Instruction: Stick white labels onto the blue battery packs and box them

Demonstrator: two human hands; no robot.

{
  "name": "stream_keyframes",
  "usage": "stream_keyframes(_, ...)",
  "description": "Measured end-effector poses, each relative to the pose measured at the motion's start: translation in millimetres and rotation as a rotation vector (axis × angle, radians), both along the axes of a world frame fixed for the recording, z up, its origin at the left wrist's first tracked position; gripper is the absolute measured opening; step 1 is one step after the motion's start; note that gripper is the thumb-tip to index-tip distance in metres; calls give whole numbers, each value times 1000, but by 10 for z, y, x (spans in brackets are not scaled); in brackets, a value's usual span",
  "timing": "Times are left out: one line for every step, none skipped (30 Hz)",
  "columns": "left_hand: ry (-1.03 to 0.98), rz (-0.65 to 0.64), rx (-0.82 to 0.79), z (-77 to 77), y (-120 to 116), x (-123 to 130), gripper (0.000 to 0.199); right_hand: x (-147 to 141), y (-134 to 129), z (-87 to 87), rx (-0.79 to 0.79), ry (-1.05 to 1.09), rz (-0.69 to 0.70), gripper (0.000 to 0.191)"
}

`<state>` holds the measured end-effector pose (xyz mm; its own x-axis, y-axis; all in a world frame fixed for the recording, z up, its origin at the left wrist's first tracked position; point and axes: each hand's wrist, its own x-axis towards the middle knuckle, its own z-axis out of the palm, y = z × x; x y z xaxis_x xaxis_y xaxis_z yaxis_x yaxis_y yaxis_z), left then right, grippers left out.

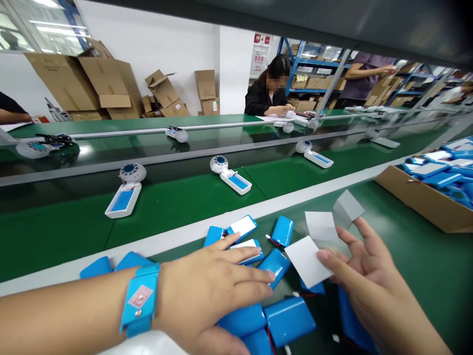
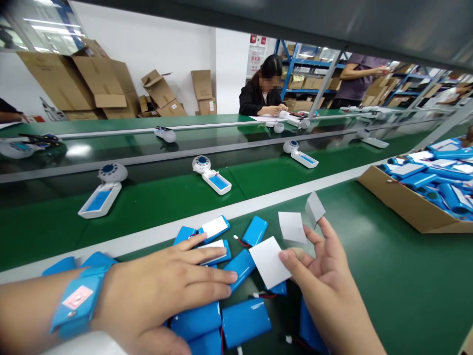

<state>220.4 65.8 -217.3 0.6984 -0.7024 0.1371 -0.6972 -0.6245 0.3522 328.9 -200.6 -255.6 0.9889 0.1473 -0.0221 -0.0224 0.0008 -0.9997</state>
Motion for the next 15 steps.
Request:
stream_keyframes(-23,22,-10,37,-2,2,58,-26,11,28,-9,-19,1,109)
stream_keyframes(-49,56,-25,71,-5,6,50,-62,38,50,-19,-42,16,109)
stream_keyframes(-75,100,-46,100,-8,11,43,-107,78,65,-35,-61,44,108)
stream_keyframes(-99,150,-69,125,-10,15,38,-159,126,71,-55,-71,81,104)
stream_keyframes(-117,196,-90,144,-11,17,35,-213,177,68,-79,-76,111,99)
stream_keyframes(-128,231,-104,156,-12,17,33,-264,225,59,-106,-84,135,93)
stream_keyframes(-142,257,-120,161,-13,14,31,-308,265,45,-135,-101,147,88)
stream_keyframes(-155,271,-130,158,-17,11,31,-342,294,28,-161,-129,149,83)
stream_keyframes(-165,272,-129,148,-25,8,32,-364,313,9,-179,-166,147,81)
stream_keyframes(-172,264,-121,131,-39,8,34,-374,321,-10,-190,-201,145,80)
stream_keyframes(-174,250,-107,108,-58,11,37,-373,322,-26,-197,-228,145,80)
stream_keyframes(-175,234,-92,83,-83,18,41,-364,317,-37,-198,-244,144,80)
stream_keyframes(-175,217,-77,56,-112,29,46,-350,311,-42,-198,-245,141,81)
stream_keyframes(-176,200,-65,29,-143,42,50,-333,304,-40,-195,-238,135,82)
stream_keyframes(-184,186,-64,4,-172,57,55,-315,300,-30,-192,-222,130,84)
